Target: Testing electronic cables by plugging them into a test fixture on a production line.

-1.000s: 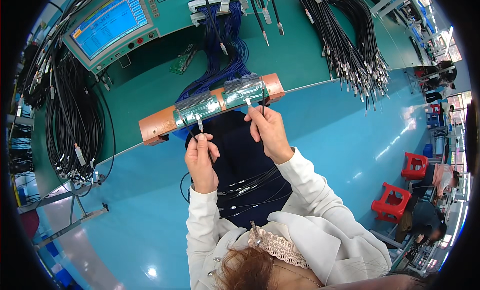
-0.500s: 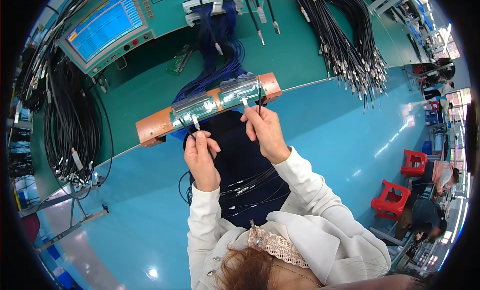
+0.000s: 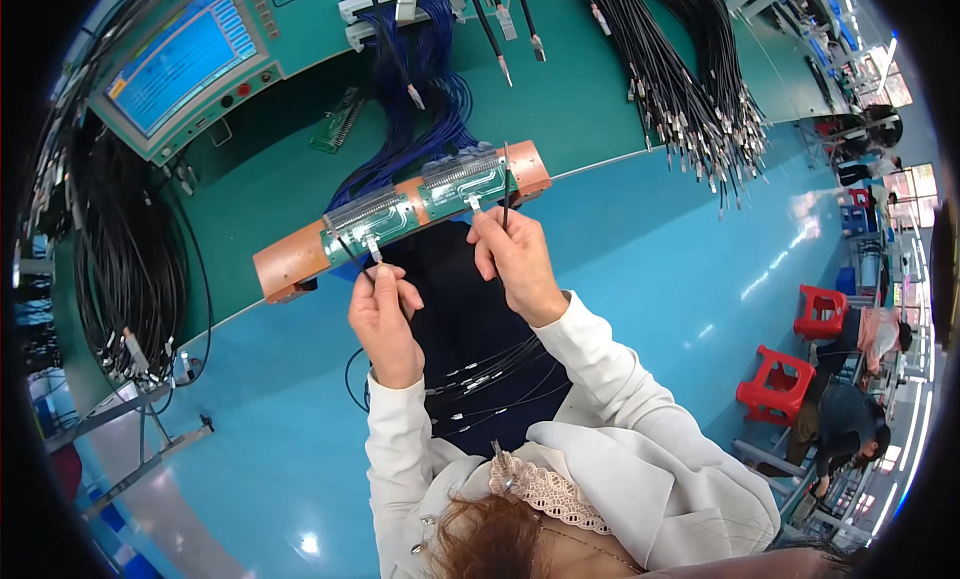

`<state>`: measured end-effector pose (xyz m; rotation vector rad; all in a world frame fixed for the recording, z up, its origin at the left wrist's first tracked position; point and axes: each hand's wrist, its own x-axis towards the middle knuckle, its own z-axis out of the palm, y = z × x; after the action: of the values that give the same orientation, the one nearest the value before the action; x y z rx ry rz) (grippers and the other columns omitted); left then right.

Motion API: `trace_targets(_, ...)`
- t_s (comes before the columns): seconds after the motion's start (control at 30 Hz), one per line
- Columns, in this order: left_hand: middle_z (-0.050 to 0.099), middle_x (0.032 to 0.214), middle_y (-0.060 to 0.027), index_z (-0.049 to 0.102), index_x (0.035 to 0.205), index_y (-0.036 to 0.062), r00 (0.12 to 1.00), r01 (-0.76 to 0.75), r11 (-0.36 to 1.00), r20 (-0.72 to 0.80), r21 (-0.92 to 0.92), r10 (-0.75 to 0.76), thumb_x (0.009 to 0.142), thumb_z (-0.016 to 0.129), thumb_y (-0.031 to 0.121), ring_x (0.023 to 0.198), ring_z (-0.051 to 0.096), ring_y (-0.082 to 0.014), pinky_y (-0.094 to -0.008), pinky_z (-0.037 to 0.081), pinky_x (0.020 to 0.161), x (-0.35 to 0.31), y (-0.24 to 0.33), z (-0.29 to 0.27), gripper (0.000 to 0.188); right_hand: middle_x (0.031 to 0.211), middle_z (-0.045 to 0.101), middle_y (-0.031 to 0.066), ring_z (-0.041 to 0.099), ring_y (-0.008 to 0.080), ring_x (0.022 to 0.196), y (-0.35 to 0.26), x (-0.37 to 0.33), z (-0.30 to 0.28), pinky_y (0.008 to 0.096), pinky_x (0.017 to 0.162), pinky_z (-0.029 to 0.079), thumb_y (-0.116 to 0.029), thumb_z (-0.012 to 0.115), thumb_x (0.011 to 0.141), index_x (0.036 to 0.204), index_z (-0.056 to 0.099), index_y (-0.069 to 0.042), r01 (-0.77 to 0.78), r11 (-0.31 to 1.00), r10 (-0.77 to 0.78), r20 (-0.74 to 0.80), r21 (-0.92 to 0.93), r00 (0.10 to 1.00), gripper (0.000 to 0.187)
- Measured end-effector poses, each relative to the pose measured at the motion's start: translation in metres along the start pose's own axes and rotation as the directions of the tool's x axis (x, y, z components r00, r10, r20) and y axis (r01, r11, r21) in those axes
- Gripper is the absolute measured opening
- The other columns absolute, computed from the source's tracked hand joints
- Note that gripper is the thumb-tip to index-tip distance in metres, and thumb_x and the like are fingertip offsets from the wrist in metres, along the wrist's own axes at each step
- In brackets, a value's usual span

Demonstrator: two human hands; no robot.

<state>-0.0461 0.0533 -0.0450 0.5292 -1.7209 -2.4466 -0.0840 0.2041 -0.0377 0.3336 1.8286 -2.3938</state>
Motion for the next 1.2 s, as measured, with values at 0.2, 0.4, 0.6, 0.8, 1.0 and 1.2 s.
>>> trace_targets(0.2, 0.055, 0.069, 0.0017, 0.056, 0.095, 0.0043, 0.999, 0.003, 0.996, 0.046, 0.088, -0.007, 0.096, 0.051, 0.021, 0.048, 0.032, -0.0008, -0.0167, 0.024, 0.044, 0.001, -0.004, -0.012, 0.018, 0.053, 0.051, 0.0007, 0.041, 0.0051, 0.044, -0.004, 0.002, -0.010, 0.0195, 0.042, 0.029, -0.021, 0.054, 0.092, 0.078, 0.057, -0.004, -0.076, 0.994, 0.085, 0.114, -0.081, 0.990, 0.023)
trace_targets(0.4, 0.052, 0.078, 0.0009, 0.055, 0.103, 0.0035, 0.970, -0.201, 0.970, -0.111, 0.135, 0.216, 0.097, 0.047, 0.022, 0.053, 0.029, 0.0006, -0.0164, 0.022, 0.046, -0.038, 0.025, -0.068, 0.021, 0.073, 0.054, 0.0012, 0.034, 0.0015, 0.053, -0.004, -0.026, -0.068, 0.0185, 0.047, 0.028, -0.026, 0.048, 0.095, 0.095, 0.057, -0.003, 0.060, 0.971, -0.055, 0.030, -0.230, 0.998, 0.024)
trace_targets(0.6, 0.054, 0.071, -0.0009, 0.052, 0.103, 0.0018, 0.951, -0.231, 0.964, -0.178, 0.134, 0.252, 0.099, 0.040, 0.019, 0.052, 0.029, -0.0008, -0.0171, 0.023, 0.047, -0.087, 0.056, -0.114, 0.021, 0.062, 0.052, 0.0019, 0.027, 0.0016, 0.046, -0.018, -0.060, -0.119, 0.0187, 0.044, 0.023, -0.020, 0.040, 0.099, 0.103, 0.054, -0.001, 0.124, 0.981, -0.131, -0.038, -0.150, 0.991, 0.024)
trace_targets(0.8, 0.043, 0.063, 0.0029, 0.050, 0.100, 0.0036, 0.922, -0.269, 0.956, -0.256, 0.116, 0.290, 0.099, 0.040, 0.020, 0.054, 0.030, -0.0026, -0.0187, 0.023, 0.049, -0.118, 0.078, -0.132, 0.019, 0.061, 0.049, -0.0006, 0.028, 0.0015, 0.045, -0.025, -0.074, -0.152, 0.0189, 0.041, 0.022, -0.017, 0.042, 0.098, 0.100, 0.053, -0.003, 0.138, 0.978, -0.170, -0.220, -0.154, 0.961, 0.018)
trace_targets(1.0, 0.038, 0.063, 0.0018, 0.050, 0.096, 0.0036, 0.930, -0.176, 0.943, -0.265, 0.283, 0.253, 0.099, 0.040, 0.018, 0.058, 0.032, -0.0043, -0.0195, 0.025, 0.052, -0.124, 0.075, -0.106, 0.018, 0.060, 0.046, -0.0021, 0.028, 0.0025, 0.045, -0.038, -0.084, -0.135, 0.0193, 0.041, 0.021, -0.018, 0.044, 0.097, 0.095, 0.053, -0.005, 0.144, 0.987, -0.154, -0.180, -0.066, 0.972, 0.016)
trace_targets(1.2, 0.036, 0.062, 0.0041, 0.053, 0.091, 0.0046, 0.913, -0.253, 0.880, -0.201, 0.403, 0.355, 0.098, 0.044, 0.020, 0.056, 0.028, -0.0031, -0.0198, 0.022, 0.051, -0.120, 0.065, -0.099, 0.020, 0.059, 0.045, -0.0032, 0.032, 0.0024, 0.048, -0.047, -0.087, -0.130, 0.0190, 0.044, 0.024, -0.019, 0.047, 0.096, 0.091, 0.054, -0.005, 0.162, 0.947, -0.222, -0.202, -0.277, 0.954, 0.016)
